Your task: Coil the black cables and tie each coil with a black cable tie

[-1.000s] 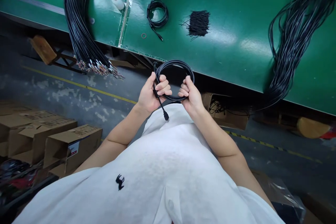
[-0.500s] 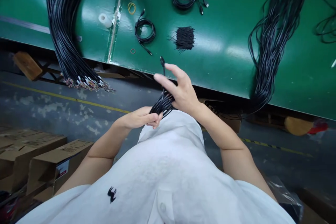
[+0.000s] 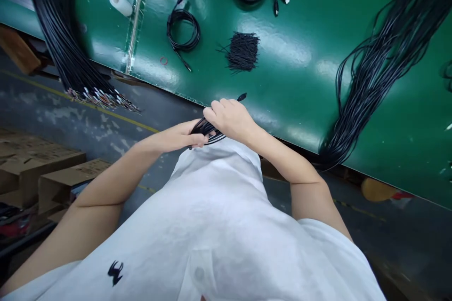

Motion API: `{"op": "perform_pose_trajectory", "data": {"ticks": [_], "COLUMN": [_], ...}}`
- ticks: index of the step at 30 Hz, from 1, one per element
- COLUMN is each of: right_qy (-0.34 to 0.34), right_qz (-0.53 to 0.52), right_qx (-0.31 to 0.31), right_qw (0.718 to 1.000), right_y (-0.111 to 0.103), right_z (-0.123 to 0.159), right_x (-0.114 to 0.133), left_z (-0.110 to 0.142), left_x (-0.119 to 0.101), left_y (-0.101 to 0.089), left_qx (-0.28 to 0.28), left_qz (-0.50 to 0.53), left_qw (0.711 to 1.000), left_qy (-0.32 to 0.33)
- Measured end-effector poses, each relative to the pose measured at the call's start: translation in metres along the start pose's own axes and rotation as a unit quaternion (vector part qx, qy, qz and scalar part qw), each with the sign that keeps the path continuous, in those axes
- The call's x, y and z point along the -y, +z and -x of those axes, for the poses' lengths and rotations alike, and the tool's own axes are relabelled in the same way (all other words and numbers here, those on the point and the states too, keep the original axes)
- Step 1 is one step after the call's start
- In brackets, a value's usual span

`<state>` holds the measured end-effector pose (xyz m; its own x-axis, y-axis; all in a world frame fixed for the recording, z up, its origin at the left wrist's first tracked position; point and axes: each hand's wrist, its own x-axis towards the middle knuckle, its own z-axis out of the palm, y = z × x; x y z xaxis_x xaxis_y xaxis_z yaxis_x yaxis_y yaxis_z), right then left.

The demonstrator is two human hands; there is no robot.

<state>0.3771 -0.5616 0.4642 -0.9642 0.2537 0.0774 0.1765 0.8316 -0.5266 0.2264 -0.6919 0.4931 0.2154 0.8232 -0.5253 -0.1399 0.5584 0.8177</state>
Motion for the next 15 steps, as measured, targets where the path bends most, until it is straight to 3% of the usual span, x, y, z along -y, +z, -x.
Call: {"op": "perform_pose_trajectory", "data": {"ticks": [3, 5, 10, 15], "right_qy": [0.012, -0.017, -0.053, -0.036], "right_qz": [-0.065, -0.140, -0.271, -0.313], "right_qx": [-0.005, 0.005, 0.056, 0.097], "right_qw": [0.998, 0.990, 0.959, 0.944], "right_y": [-0.012, -0.020, -0.030, -0.028], "right_z": [0.002, 0.003, 0.002, -0.003], "right_x": [-0.018, -0.027, -0.042, -0.052], "left_z": [-0.003, -0.001, 0.006, 0.001], "left_x": [-0.011, -0.015, -0.018, -0.017], "left_y": [0.014, 0.023, 0.029, 0.031], "left_qx": [-0.156, -0.177, -0.094, -0.042], "left_qz": [-0.121, -0.137, 0.001, 0.157], "left_qw": [0.980, 0.975, 0.996, 0.987], "left_qy": [0.005, -0.005, 0.000, -0.006]}}
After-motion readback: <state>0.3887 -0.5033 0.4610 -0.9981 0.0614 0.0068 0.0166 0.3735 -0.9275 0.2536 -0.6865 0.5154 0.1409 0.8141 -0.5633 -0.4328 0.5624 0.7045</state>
